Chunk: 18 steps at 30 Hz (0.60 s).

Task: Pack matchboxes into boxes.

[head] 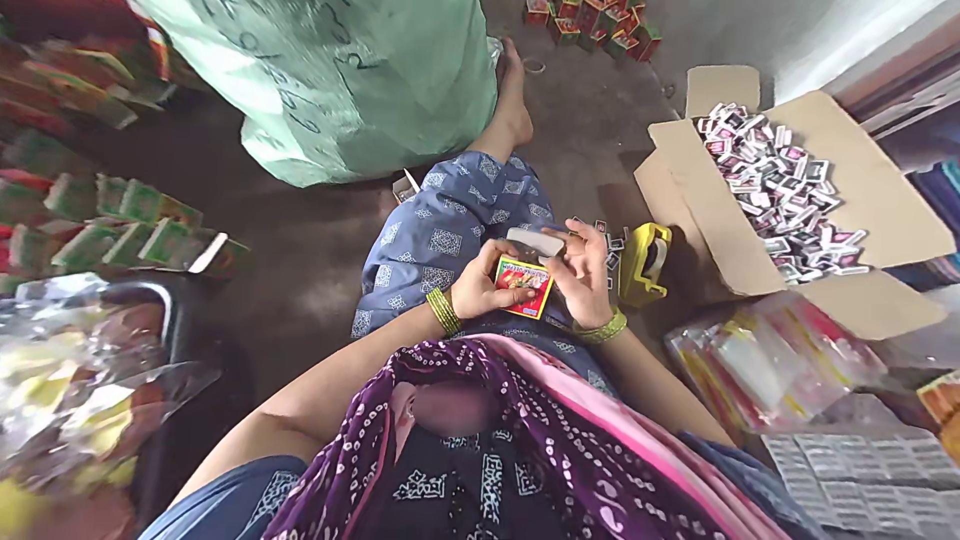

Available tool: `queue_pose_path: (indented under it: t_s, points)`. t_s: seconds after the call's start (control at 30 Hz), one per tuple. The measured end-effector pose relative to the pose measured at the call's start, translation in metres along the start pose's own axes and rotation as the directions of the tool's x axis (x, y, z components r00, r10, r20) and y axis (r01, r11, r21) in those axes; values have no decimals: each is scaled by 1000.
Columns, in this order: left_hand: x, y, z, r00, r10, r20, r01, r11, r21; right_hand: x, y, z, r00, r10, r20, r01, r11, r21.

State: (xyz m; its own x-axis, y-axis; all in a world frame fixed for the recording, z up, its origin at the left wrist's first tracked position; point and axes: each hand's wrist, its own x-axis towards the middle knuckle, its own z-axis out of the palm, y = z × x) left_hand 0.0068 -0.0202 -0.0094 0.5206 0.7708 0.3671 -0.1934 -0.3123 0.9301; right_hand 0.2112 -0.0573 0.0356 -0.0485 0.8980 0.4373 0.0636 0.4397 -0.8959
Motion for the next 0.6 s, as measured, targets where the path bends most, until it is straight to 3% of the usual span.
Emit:
queue_pose_path:
  t_s: [0.1, 0.23, 0.33, 0.6]
  points:
    - [0, -3, 1, 999, -12, -49, 10, 999, -41, 4, -14, -5, 997, 78, 17, -79, 996, 46]
    - [-1, -7, 1, 999, -3, -52, 3, 1000, 12, 10, -15, -10, 984, 17, 179, 31, 963, -266]
    - [-1, -6, 0, 1000, -5, -23, 6, 998, 68, 10, -19, -15, 960, 6, 279, 104, 920, -378]
    - [-2, -3, 4, 998, -26, 59, 21, 997, 69, 11, -23, -28, 952, -21, 306, 131, 929, -346]
